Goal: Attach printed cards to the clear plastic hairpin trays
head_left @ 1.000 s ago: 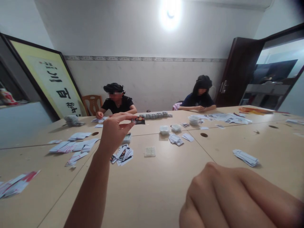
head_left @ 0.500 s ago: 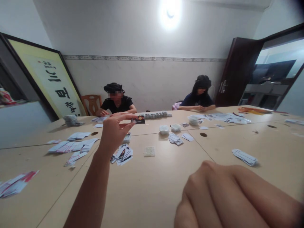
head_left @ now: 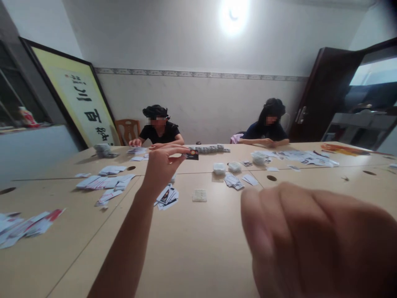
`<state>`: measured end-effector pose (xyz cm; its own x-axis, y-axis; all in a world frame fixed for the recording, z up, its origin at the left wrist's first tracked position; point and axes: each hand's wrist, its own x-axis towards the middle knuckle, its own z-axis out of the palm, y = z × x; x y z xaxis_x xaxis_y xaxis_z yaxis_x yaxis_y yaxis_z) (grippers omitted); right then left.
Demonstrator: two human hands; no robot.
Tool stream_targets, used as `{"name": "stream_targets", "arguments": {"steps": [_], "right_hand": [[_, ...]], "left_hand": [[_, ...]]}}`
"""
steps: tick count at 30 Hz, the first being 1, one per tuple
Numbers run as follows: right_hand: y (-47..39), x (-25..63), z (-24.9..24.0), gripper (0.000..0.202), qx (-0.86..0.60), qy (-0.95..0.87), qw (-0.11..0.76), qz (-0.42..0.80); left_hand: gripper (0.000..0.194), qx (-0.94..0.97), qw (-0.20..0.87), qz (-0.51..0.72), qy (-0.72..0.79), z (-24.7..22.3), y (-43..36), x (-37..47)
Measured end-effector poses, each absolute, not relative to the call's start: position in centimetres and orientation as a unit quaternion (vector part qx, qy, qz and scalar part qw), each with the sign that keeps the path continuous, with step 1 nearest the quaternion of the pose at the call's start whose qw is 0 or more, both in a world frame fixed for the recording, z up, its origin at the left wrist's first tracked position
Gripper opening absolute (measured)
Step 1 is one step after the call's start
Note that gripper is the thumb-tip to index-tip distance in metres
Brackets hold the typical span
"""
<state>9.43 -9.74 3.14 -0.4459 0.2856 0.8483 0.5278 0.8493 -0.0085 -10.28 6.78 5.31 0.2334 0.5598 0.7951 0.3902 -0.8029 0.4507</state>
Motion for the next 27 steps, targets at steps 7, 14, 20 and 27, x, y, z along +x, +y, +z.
{"name": "stream_targets", "arguments": {"steps": [7,14,20,27], "right_hand": [[0.5,7.8,5.4,0.012,-0.232,-0.527,0.813,0.081],[4.0,7.6,4.0,0.051,-0.398,-0.627,0.643,0.185],[5.8,7.1,3.1,0.036,-0.378,-0.63,0.617,0.283],[6.4,7.3,3.0,0.015,-0.296,-0.595,0.666,0.338]], "left_hand": [[0.021,0.778,0.131,0.535,0.301,5.0,6.5,-9.6],[0.02,0.776,0.159,0.552,0.262,4.9,6.5,-9.4],[0.024,0.769,0.189,0.546,0.274,4.8,6.4,-9.2],[0.032,0.739,0.25,0.56,0.279,4.6,7.0,-9.2]]}}
